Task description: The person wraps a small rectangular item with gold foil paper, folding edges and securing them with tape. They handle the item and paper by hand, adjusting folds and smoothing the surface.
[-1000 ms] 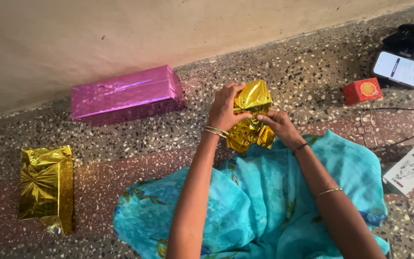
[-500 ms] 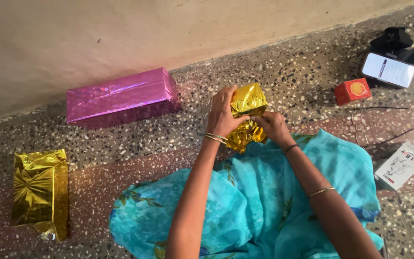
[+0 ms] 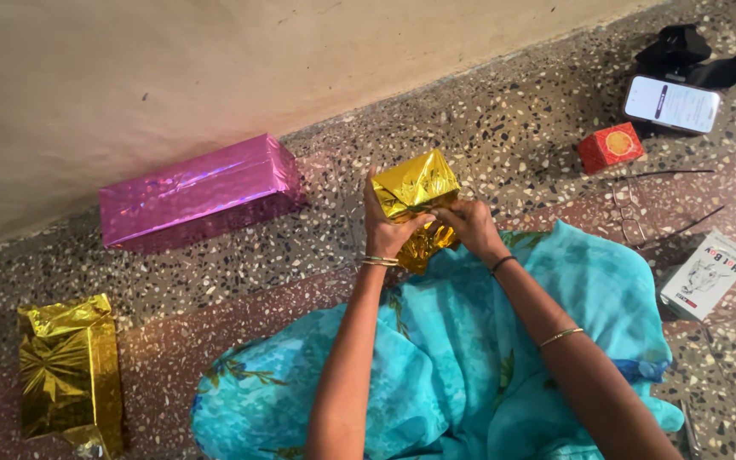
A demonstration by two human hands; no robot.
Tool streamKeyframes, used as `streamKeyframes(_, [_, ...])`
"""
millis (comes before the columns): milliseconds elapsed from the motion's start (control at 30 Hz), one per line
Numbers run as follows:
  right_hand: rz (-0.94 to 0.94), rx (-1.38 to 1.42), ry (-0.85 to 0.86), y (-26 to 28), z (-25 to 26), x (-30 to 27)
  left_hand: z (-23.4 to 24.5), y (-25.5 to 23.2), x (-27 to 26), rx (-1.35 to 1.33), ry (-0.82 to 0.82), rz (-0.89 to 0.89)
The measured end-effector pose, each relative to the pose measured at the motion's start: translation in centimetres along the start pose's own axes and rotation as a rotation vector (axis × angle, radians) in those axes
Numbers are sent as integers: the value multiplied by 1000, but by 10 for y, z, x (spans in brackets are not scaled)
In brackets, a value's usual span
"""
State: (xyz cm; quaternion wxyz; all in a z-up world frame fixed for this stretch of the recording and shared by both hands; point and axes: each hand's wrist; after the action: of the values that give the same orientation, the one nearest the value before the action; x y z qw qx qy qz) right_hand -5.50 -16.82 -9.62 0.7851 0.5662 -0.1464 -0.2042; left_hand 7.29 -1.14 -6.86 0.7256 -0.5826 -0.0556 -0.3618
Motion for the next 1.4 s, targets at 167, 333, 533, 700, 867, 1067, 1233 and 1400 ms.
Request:
streamKeyframes(167, [-76,9,33,0,-3,1,-7,5,-3,-91,-5,104])
streamKeyframes(333, [-120,39,43,-5,-9,3,-4,-2,-3,-155,12,206])
streamKeyframes(533, [-140,77,82,-9,-8,7,-2,3,-3,-7,5,125])
streamKeyframes(700, [-106,87,117,-13,-5,9,-8,8,-9,-16,-10,109])
streamKeyframes(867, [-149,173,111,-25,-8,9,-15,5,-18,-83,-25,160])
streamKeyframes(1067, [-164,196,112,-42,-11,13,-13,6,-12,-191,17,225])
streamKeyframes(1233, [-40,-10,72,-50,-15,11,-17,16,-14,-13,-26,193])
streamKeyframes(1400, [-75,-66,46,-28,-18,8,-16,34,-13,233,19,0])
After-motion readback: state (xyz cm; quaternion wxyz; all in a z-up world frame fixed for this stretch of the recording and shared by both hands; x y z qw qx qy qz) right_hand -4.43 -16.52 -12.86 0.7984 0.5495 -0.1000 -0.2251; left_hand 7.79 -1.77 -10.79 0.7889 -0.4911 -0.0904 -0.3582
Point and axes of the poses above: each hand's wrist, its own x-axis towards the middle knuckle, its own z-axis out of the back of the hand, y = z × x
